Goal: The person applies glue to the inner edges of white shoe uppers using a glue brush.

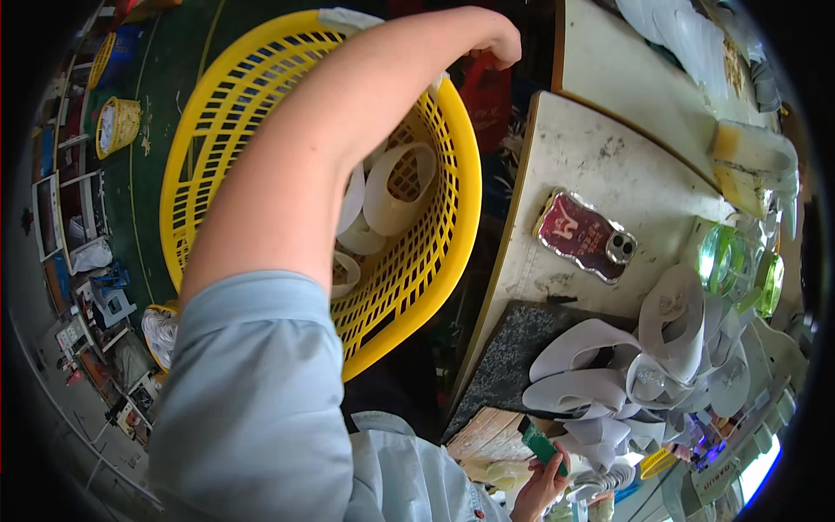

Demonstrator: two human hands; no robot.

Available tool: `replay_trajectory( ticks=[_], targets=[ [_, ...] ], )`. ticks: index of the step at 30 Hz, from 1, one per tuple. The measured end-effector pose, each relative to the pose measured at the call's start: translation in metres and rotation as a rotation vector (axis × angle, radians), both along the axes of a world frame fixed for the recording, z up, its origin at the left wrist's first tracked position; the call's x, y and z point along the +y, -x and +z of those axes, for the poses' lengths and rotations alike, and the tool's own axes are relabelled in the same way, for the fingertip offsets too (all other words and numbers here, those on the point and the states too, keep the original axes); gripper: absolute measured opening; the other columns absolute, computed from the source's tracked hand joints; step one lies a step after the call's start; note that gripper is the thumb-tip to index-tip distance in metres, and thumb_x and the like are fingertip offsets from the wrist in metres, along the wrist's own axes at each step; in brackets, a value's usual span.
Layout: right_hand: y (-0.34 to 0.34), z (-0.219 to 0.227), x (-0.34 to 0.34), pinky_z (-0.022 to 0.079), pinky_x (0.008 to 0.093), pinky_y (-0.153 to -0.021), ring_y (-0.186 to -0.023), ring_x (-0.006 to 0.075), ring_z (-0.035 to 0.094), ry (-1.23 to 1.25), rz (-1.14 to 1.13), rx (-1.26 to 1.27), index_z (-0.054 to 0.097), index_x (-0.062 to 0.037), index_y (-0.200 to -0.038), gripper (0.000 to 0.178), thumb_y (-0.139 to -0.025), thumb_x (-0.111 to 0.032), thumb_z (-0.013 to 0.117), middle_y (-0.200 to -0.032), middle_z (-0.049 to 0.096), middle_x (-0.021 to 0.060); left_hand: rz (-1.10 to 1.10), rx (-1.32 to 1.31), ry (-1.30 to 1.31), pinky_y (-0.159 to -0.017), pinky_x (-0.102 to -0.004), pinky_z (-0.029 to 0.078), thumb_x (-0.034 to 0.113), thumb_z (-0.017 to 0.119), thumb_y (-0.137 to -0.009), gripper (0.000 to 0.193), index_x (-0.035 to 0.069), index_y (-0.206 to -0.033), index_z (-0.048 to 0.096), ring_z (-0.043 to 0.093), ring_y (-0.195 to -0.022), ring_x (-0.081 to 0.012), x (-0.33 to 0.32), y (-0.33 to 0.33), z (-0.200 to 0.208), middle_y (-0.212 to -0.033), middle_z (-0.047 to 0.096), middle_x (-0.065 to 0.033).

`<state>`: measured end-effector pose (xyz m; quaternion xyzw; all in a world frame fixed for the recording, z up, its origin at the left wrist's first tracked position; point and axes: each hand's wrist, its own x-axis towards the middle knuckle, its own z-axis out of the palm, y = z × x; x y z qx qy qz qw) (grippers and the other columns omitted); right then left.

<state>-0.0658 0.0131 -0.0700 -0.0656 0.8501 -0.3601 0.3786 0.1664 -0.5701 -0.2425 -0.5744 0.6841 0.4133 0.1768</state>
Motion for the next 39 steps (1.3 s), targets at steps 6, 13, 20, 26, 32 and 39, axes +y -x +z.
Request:
replay_trajectory(
  ticks=[6, 13, 20, 26, 32, 39],
  targets=[
    [-0.015, 0.002, -0.007, 0.041, 0.0213, -0.055, -0.060, 0.0093, 0.052, 0.029, 0.016, -0.006, 0.058, 0.0027, -0.112, 0.031, -0.097, -0.024, 0.052, -0.080, 0.062, 0.0061, -0.575, -0.031, -0.389, -0.087, -0.0424, 0.048, 0.016, 0.060, -0.085, 0.033, 0.005, -0.117, 0.060, 0.058, -0.106, -0.0254, 0.018, 0.036, -0.026, -0.115, 0.062, -0.0124],
    [-0.029, 0.017, 0.010, 0.042, 0.0202, -0.055, -0.062, 0.0091, 0.055, 0.108, 0.034, -0.012, 0.057, 0.0041, -0.113, 0.031, -0.097, -0.022, 0.051, -0.084, 0.063, 0.0077, -0.909, -0.278, -0.699, -0.107, -0.0422, 0.029, 0.030, 0.061, -0.086, 0.057, 0.006, -0.135, 0.043, 0.037, -0.131, -0.0250, 0.064, 0.071, -0.080, -0.139, 0.044, -0.0150],
    [-0.043, 0.026, 0.061, 0.043, 0.0183, -0.055, -0.061, 0.0072, 0.055, 0.190, -0.056, 0.045, 0.057, 0.0041, -0.114, 0.034, -0.097, -0.024, 0.053, -0.083, 0.064, 0.0070, -1.025, -0.324, -0.552, -0.103, -0.0418, 0.032, 0.026, 0.060, -0.084, 0.052, 0.006, -0.130, 0.047, 0.041, -0.125, -0.0255, 0.127, 0.089, -0.028, -0.134, 0.048, -0.0148],
    [-0.047, 0.026, 0.115, 0.043, 0.0199, -0.054, -0.060, 0.0085, 0.055, 0.219, -0.163, 0.047, 0.057, 0.0038, -0.113, 0.032, -0.097, -0.023, 0.053, -0.082, 0.064, 0.0080, -1.161, -0.413, -0.398, -0.099, -0.0414, 0.035, 0.024, 0.060, -0.083, 0.047, 0.005, -0.125, 0.050, 0.044, -0.121, -0.0259, 0.145, 0.106, -0.003, -0.130, 0.050, -0.0147],
    [-0.054, 0.021, 0.154, 0.043, 0.0189, -0.051, -0.060, 0.0092, 0.055, 0.176, -0.294, 0.053, 0.056, 0.0046, -0.113, 0.032, -0.097, -0.023, 0.052, -0.081, 0.063, 0.0078, -1.292, -0.507, -0.248, -0.095, -0.0411, 0.038, 0.021, 0.060, -0.082, 0.043, 0.005, -0.121, 0.054, 0.047, -0.116, -0.0262, 0.156, 0.082, 0.021, -0.126, 0.053, -0.0146],
    [-0.058, 0.015, 0.148, 0.044, 0.0191, -0.052, -0.060, 0.0096, 0.055, 0.143, -0.300, 0.044, 0.056, 0.0057, -0.112, 0.032, -0.097, -0.022, 0.053, -0.079, 0.062, 0.0079, -1.355, -0.591, -0.141, -0.091, -0.0407, 0.041, 0.018, 0.059, -0.080, 0.038, 0.005, -0.116, 0.058, 0.051, -0.110, -0.0267, 0.168, 0.072, 0.044, -0.121, 0.056, -0.0144]
  ],
)
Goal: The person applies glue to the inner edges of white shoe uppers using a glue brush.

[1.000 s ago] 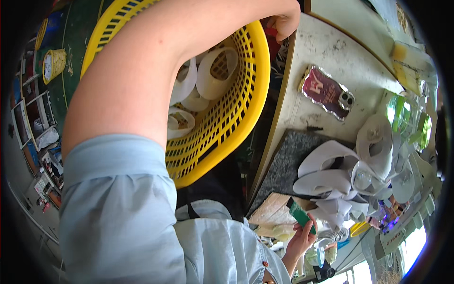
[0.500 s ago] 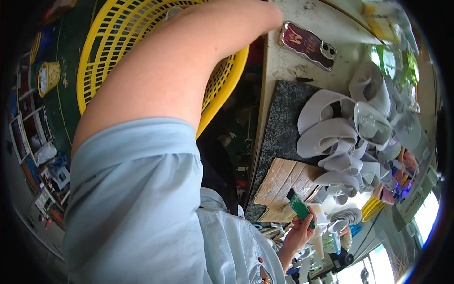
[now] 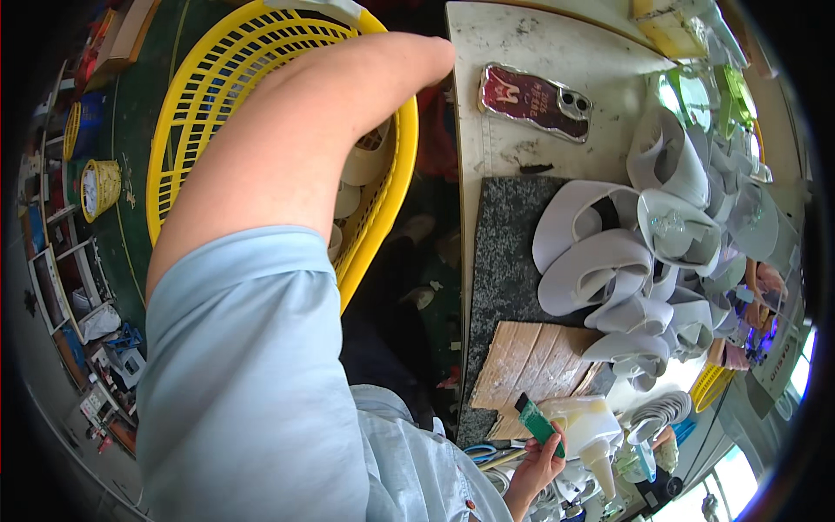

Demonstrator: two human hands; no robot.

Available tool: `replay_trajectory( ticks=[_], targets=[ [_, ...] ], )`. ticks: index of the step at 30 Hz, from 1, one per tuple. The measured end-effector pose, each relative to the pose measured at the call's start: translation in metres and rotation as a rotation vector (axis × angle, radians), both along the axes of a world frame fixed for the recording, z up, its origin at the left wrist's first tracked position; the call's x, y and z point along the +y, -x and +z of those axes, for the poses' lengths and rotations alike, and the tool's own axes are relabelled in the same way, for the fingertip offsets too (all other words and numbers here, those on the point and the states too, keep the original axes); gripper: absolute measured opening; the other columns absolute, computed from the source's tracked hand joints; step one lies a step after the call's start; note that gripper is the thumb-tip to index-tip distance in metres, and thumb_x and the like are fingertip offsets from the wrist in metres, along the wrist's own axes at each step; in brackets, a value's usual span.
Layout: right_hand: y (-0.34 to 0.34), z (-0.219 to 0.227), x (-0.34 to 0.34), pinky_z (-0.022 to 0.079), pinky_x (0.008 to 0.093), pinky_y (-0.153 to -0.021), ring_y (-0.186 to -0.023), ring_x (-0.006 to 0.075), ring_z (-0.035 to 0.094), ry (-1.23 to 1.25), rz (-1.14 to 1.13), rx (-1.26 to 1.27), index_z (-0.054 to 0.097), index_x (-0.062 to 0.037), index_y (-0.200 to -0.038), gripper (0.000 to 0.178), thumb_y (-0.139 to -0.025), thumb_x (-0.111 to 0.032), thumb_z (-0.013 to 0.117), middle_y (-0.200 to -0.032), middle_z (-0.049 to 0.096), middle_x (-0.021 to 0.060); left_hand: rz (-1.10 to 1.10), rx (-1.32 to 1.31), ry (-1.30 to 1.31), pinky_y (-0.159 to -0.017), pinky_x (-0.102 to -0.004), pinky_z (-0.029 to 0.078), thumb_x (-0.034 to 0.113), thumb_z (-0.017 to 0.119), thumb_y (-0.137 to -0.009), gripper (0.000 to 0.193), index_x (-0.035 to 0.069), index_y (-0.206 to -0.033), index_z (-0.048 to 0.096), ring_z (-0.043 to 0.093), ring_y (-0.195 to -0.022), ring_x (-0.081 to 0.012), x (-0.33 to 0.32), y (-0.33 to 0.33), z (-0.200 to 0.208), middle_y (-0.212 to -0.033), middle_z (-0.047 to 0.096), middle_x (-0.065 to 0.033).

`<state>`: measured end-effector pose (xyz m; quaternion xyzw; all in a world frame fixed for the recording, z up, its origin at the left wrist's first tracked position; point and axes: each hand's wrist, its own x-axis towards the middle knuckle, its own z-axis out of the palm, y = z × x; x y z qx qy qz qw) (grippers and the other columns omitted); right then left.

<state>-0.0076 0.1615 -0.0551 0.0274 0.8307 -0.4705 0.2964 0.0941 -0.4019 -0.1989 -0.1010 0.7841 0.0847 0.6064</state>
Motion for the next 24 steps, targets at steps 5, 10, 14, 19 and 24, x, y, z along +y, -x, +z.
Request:
replay_trajectory(
  ticks=[5, 10, 14, 19, 24],
  targets=[
    [0.003, -0.006, -0.015, 0.044, 0.0174, -0.051, -0.058, 0.0073, 0.055, -0.006, 0.035, -0.020, 0.057, 0.0045, -0.112, 0.032, -0.096, -0.023, 0.053, -0.082, 0.064, 0.0069, -0.047, 0.010, 0.046, -0.088, -0.0404, 0.044, 0.015, 0.059, -0.079, 0.035, 0.004, -0.112, 0.060, 0.054, -0.106, -0.0270, -0.015, -0.005, -0.004, -0.118, 0.059, -0.0143],
    [0.002, -0.007, -0.037, 0.044, 0.0193, -0.051, -0.059, 0.0098, 0.055, -0.019, 0.035, -0.020, 0.056, 0.0060, -0.112, 0.032, -0.096, -0.022, 0.053, -0.079, 0.063, 0.0087, -0.110, 0.017, 0.072, -0.085, -0.0401, 0.046, 0.013, 0.059, -0.078, 0.032, 0.004, -0.108, 0.063, 0.057, -0.102, -0.0273, -0.019, -0.003, -0.007, -0.114, 0.061, -0.0142],
    [0.006, -0.008, -0.041, 0.044, 0.0191, -0.052, -0.059, 0.0094, 0.054, -0.001, 0.037, -0.025, 0.056, 0.0057, -0.113, 0.032, -0.096, -0.022, 0.053, -0.081, 0.064, 0.0087, -0.156, 0.025, 0.097, -0.082, -0.0399, 0.048, 0.011, 0.058, -0.078, 0.030, 0.004, -0.105, 0.066, 0.059, -0.099, -0.0276, -0.020, -0.008, -0.006, -0.112, 0.063, -0.0141],
    [0.008, 0.000, -0.053, 0.044, 0.0196, -0.054, -0.060, 0.0093, 0.054, 0.006, 0.064, -0.019, 0.056, 0.0051, -0.112, 0.032, -0.097, -0.022, 0.053, -0.082, 0.064, 0.0085, -0.080, 0.077, 0.184, -0.077, -0.0386, 0.051, 0.010, 0.057, -0.078, 0.026, 0.003, -0.100, 0.069, 0.062, -0.092, -0.0291, -0.038, -0.016, 0.006, -0.105, 0.066, -0.0138],
    [0.009, 0.010, -0.057, 0.044, 0.0204, -0.054, -0.060, 0.0097, 0.054, 0.079, 0.049, 0.025, 0.057, 0.0047, -0.111, 0.031, -0.097, -0.023, 0.053, -0.081, 0.063, 0.0083, 0.185, 0.352, 0.224, -0.073, -0.0391, 0.053, 0.004, 0.063, -0.071, 0.023, 0.002, -0.092, 0.071, 0.066, -0.088, -0.0295, -0.039, -0.033, 0.047, -0.098, 0.068, -0.0149]
  ],
)
